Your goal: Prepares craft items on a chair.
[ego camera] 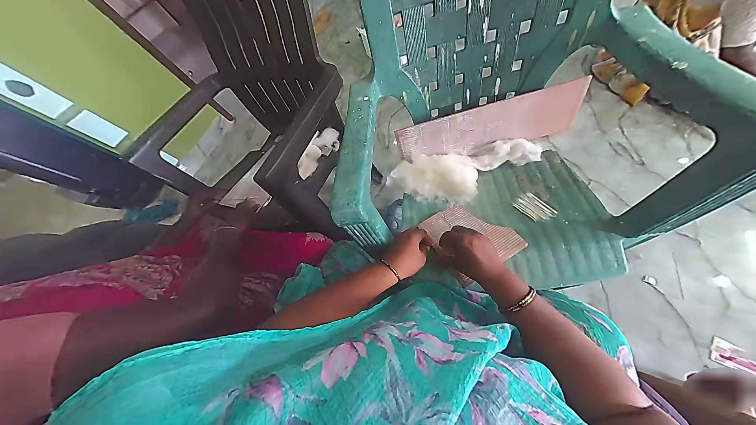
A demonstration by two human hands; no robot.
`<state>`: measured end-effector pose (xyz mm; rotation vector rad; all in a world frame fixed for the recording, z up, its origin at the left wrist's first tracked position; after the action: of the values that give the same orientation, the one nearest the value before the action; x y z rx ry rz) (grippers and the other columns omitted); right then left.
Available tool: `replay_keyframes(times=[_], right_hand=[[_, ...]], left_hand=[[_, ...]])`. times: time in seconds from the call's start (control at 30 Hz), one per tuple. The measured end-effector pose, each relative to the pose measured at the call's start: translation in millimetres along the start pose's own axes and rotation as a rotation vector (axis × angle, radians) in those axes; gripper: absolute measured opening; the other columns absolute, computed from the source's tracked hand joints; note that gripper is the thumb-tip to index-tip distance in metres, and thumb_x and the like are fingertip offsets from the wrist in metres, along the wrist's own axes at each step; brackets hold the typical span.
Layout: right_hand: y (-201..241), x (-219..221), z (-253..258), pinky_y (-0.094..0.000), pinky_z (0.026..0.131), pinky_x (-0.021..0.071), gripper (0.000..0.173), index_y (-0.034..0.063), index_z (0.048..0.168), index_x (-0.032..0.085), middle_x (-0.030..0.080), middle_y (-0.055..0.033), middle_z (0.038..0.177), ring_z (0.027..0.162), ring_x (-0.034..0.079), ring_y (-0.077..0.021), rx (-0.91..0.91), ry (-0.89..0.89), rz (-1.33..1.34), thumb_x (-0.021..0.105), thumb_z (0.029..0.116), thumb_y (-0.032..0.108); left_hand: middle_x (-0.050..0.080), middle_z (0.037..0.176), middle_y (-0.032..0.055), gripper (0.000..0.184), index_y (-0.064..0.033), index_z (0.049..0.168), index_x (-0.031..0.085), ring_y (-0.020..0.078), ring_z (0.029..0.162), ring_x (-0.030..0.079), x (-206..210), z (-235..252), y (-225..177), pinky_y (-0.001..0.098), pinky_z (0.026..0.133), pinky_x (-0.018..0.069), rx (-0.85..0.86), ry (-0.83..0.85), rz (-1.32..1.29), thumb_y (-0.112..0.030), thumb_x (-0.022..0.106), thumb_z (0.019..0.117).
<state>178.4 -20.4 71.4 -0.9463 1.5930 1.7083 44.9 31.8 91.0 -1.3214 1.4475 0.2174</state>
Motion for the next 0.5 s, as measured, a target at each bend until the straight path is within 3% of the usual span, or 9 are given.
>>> replay_keyframes(times=[0.1, 0.17, 0.3, 0.5], right_hand=[[1, 4, 0, -0.0580, 0.072, 0.0554, 0.023, 0.0007, 0.088, 0.072, 0.070, -0.0178, 0.089, 0.087, 0.071, -0.0374, 0.004, -0.078, -0.026, 0.071, 0.0923, 0.023], [-1, 1, 0, -0.0581, 0.078, 0.0555, 0.020, 0.0001, 0.092, 0.074, 0.071, -0.0184, 0.091, 0.090, 0.071, -0.0371, 0.044, -0.097, 0.038, 0.066, 0.0963, 0.018], [-7, -11, 0, -0.0550, 0.084, 0.0550, 0.020, 0.0023, 0.095, 0.077, 0.073, -0.0160, 0.092, 0.091, 0.071, -0.0322, 0.166, -0.112, 0.156, 0.065, 0.0994, 0.018], [-13, -17, -1, -0.0568, 0.085, 0.0539, 0.018, 0.0008, 0.097, 0.074, 0.070, -0.0186, 0.095, 0.096, 0.069, -0.0366, 0.221, -0.130, 0.085, 0.068, 0.0974, 0.018]], left_hand=[[0.067, 0.124, 0.0200, 0.024, 0.0021, 0.121, 0.068, 0.0292, 0.121, 0.064, -1, -1, -1, 0.0442, 0.108, 0.0481, 0.005, -0.003, -0.008, -0.008, 0.054, 0.1038], [0.067, 0.123, 0.0203, 0.024, 0.0029, 0.120, 0.068, 0.0293, 0.120, 0.064, -3, -2, -2, 0.0437, 0.108, 0.0485, 0.013, -0.008, -0.010, -0.008, 0.054, 0.1036], [0.067, 0.123, 0.0207, 0.024, 0.0031, 0.120, 0.068, 0.0297, 0.118, 0.065, -6, -3, -4, 0.0442, 0.106, 0.0496, 0.005, -0.004, -0.013, -0.009, 0.054, 0.1043], [0.067, 0.122, 0.0207, 0.024, 0.0026, 0.120, 0.068, 0.0304, 0.116, 0.065, -5, -2, -4, 0.0446, 0.105, 0.0499, 0.000, -0.002, -0.003, -0.010, 0.054, 0.1045]])
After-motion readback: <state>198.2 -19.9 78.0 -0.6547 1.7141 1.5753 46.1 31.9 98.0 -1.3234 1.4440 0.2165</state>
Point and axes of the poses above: each hand's wrist, its own z-axis towards the middle knuckle, its own x-axis out of the palm, y = z × x, the point moved 5 cm from there along z, towards the middle knuckle
